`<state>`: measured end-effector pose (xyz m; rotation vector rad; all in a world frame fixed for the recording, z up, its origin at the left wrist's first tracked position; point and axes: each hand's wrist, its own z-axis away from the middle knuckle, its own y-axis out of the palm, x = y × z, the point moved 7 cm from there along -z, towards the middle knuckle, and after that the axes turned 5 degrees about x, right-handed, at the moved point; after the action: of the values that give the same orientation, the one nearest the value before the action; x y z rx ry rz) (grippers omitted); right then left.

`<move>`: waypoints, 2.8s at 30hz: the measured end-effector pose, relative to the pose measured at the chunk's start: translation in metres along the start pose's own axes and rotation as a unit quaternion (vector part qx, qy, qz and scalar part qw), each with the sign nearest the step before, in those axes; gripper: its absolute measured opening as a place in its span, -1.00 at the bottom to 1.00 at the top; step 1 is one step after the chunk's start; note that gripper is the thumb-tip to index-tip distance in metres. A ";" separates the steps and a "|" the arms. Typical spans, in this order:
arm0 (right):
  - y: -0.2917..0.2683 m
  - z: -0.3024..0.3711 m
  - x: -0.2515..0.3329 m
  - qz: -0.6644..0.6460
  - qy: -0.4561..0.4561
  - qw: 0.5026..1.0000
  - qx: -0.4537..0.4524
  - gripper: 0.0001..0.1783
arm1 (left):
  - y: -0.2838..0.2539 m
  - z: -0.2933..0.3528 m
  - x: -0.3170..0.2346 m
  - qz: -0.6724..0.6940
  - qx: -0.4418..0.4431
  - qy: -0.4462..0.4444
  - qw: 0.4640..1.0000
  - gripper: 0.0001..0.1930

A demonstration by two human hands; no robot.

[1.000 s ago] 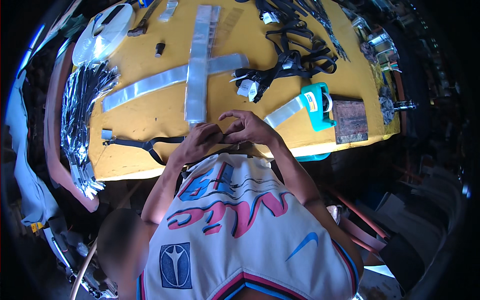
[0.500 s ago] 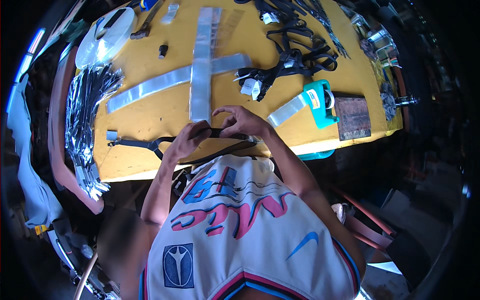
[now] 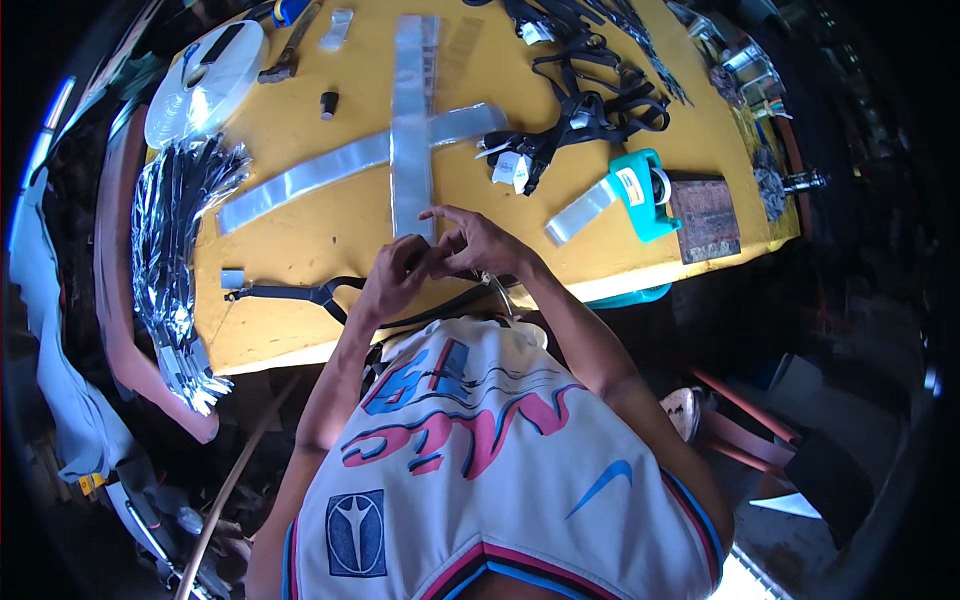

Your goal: Assembling and applying adhesive components to black leather straps on a workshop table.

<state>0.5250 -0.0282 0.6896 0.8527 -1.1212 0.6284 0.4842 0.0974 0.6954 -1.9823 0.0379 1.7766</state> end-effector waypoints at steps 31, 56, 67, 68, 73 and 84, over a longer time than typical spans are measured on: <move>-0.215 0.182 0.028 0.493 0.159 0.845 -0.129 0.02 | -0.025 0.011 0.015 -0.015 -0.094 -0.114 0.989 -0.70; -0.232 0.217 0.050 0.237 0.275 0.921 -0.143 -0.70 | -0.087 0.024 0.039 0.036 -0.135 -0.127 0.982 -0.70; -0.292 0.185 -0.002 0.573 0.311 0.738 -0.172 -0.75 | -0.078 0.019 0.050 0.045 -0.120 -0.104 0.986 -0.68; -0.292 0.176 -0.011 0.622 0.283 0.707 -0.185 -0.76 | -0.079 0.023 0.052 0.045 -0.124 -0.114 0.985 -0.68; -0.256 0.169 -0.014 0.717 0.154 0.612 -0.297 -0.76 | -0.079 0.034 0.038 -0.015 -0.174 -0.076 0.982 -0.69; -0.235 0.198 -0.060 0.706 0.272 0.513 -0.406 -0.29 | -0.073 0.040 0.035 0.018 -0.166 -0.089 0.982 -0.73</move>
<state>0.5924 -0.3230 0.6081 -1.2999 -1.1131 1.3559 0.4768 0.1870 0.6844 -2.0429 -0.3021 2.0882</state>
